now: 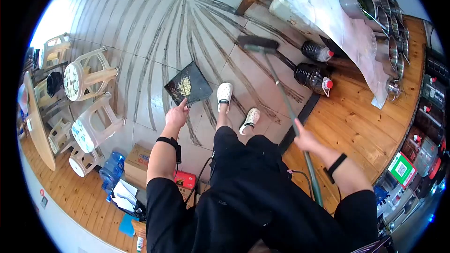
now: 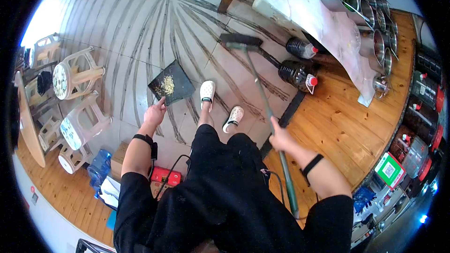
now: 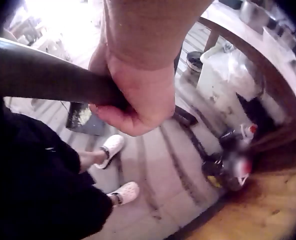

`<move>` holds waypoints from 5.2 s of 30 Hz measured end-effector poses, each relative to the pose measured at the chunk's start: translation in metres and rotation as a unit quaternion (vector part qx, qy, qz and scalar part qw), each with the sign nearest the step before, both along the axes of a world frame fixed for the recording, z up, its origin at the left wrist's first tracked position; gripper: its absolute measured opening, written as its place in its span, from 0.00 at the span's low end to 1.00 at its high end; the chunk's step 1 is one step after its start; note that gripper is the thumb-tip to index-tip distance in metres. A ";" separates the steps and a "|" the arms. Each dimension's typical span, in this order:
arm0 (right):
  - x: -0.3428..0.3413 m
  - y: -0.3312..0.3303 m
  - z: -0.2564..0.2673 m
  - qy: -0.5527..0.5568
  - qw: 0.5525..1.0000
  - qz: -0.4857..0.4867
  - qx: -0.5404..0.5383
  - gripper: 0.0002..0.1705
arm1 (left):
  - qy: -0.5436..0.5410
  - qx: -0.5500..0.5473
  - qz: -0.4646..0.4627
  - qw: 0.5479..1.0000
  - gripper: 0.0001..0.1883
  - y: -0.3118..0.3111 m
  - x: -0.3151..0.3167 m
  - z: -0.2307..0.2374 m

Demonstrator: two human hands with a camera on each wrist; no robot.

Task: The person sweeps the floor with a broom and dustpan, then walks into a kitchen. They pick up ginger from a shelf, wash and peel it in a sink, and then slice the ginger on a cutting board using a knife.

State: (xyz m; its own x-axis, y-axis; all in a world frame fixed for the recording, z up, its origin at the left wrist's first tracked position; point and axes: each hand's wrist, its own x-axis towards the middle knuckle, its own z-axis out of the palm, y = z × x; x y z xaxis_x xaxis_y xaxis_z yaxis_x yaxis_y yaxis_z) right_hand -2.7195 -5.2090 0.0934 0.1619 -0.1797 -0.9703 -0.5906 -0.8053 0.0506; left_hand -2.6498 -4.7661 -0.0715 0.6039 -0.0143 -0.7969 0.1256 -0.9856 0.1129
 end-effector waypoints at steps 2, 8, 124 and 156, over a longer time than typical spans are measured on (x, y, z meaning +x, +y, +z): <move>-0.036 -0.014 0.021 -0.041 0.995 -0.087 0.032 0.42 | -0.004 0.006 -0.007 1.000 0.23 -0.011 -0.007 0.006; -0.063 -0.068 0.087 -0.137 0.966 -0.216 0.027 0.40 | -0.053 0.008 -0.040 0.998 0.20 -0.042 -0.038 0.014; 1.238 0.714 0.041 -0.060 0.861 -0.505 -0.023 0.45 | 0.090 -0.358 0.299 0.880 0.15 0.745 1.463 -0.071; 1.255 0.713 0.042 -0.041 0.856 -0.513 -0.052 0.39 | -0.053 -0.297 0.348 0.888 0.19 0.689 1.409 -0.131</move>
State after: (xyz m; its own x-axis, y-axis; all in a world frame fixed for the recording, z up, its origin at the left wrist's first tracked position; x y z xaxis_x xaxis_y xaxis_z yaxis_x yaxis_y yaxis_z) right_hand -1.4647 -4.4957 0.1356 -0.0660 -0.3519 -0.9337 -0.9892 0.1458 0.0150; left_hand -1.2410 -4.0775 -0.2023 0.7024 -0.0062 -0.7117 0.6383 -0.4368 0.6338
